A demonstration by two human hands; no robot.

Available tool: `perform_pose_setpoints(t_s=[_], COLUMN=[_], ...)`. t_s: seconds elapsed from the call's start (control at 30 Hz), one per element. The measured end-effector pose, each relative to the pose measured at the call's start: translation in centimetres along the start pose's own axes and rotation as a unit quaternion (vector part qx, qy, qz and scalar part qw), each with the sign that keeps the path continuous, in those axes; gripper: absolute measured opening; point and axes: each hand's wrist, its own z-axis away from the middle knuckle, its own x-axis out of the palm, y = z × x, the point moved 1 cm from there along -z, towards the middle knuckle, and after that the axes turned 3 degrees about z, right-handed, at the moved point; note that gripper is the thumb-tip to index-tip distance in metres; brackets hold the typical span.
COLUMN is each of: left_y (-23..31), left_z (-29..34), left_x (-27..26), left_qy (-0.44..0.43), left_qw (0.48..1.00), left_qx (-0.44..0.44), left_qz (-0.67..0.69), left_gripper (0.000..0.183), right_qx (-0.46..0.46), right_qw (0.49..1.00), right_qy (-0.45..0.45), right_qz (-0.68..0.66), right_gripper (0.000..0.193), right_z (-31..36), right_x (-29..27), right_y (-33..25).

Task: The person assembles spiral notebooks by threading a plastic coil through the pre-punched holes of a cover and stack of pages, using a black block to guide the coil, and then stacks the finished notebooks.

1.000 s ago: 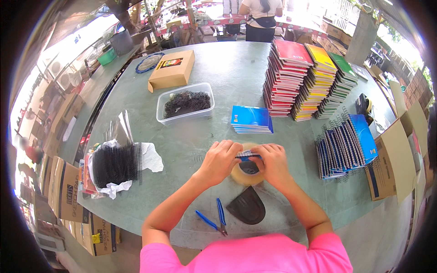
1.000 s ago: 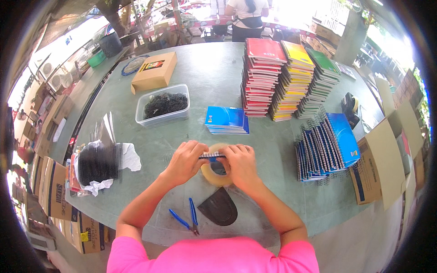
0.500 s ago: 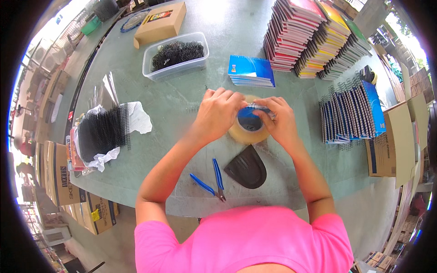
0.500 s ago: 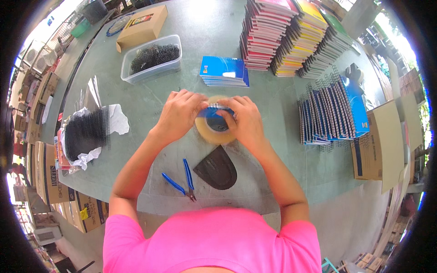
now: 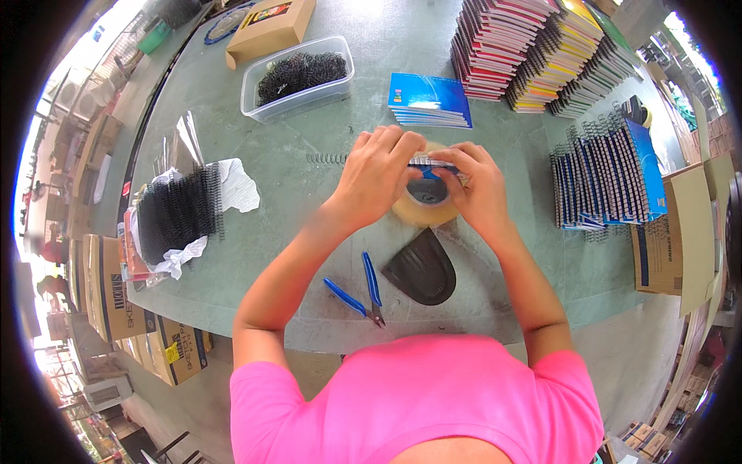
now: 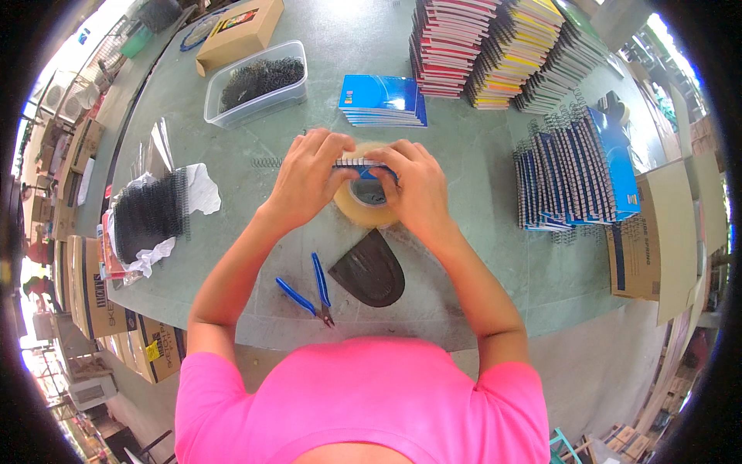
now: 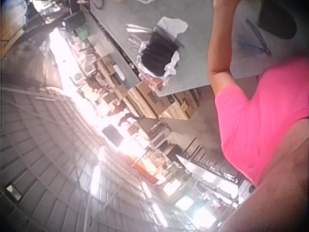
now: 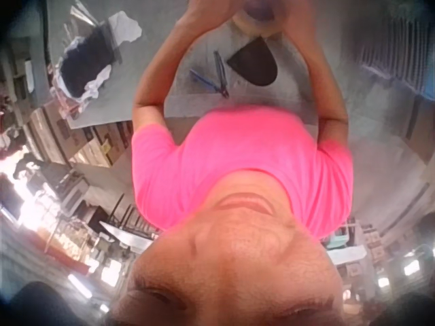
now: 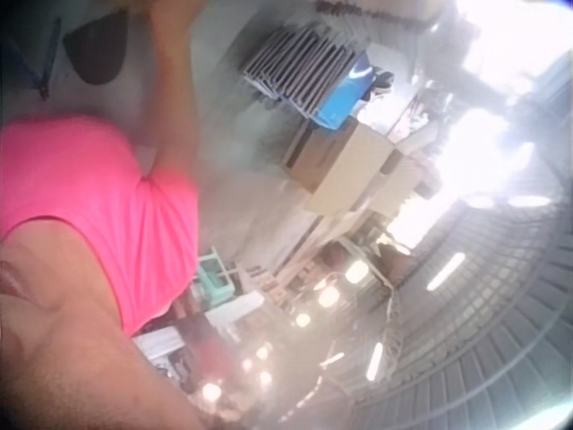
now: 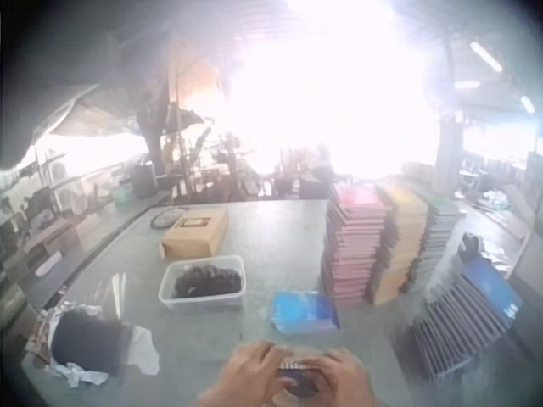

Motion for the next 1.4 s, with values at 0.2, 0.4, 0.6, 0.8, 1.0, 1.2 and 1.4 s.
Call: perform_pose_setpoints(t_s=[0.2,0.4,0.6,0.8,1.0,1.2,1.4], left_y=[-0.8,-0.5,5.6,6.1,5.9,3.8,3.6], left_z=[0.7,0.7,5.0,10.6,6.0,2.9,0.8], left_x=[0.2,0.0,1.6,4.1,0.4,-2.4,-3.8], left_qy=[-0.015,-0.076,-0.22,-0.27,-0.077,-0.165,0.053], left_qw=[0.999,0.991,0.97,0.935,0.973,0.964,0.989], left_qx=[0.0,0.007,-0.055,-0.218,-0.158,-0.194,-0.135], left_qz=[-0.038,-0.106,-0.085,0.077,0.149,0.077,0.029], left_gripper=[0.019,0.022,0.042,0.053,0.031,0.035,0.041], right_qx=[0.025,0.002,0.003,0.115,0.174,0.186,0.15], right_qw=[1.0,1.0,1.0,0.966,0.921,0.925,0.924], right_qy=[-0.008,0.001,0.009,-0.02,-0.051,-0.064,-0.072], right_qz=[-0.015,-0.026,-0.022,-0.231,-0.343,-0.325,-0.345], right_gripper=[0.021,0.022,0.019,0.019,0.021,0.019,0.021], right_z=[0.0,0.2,-0.2,-0.2,0.2,0.4,0.5], right_x=[0.1,0.6,-0.1,-0.3,0.3,0.3,0.2], right_y=[-0.2,0.2,0.6,3.4,3.8,3.2,3.3])
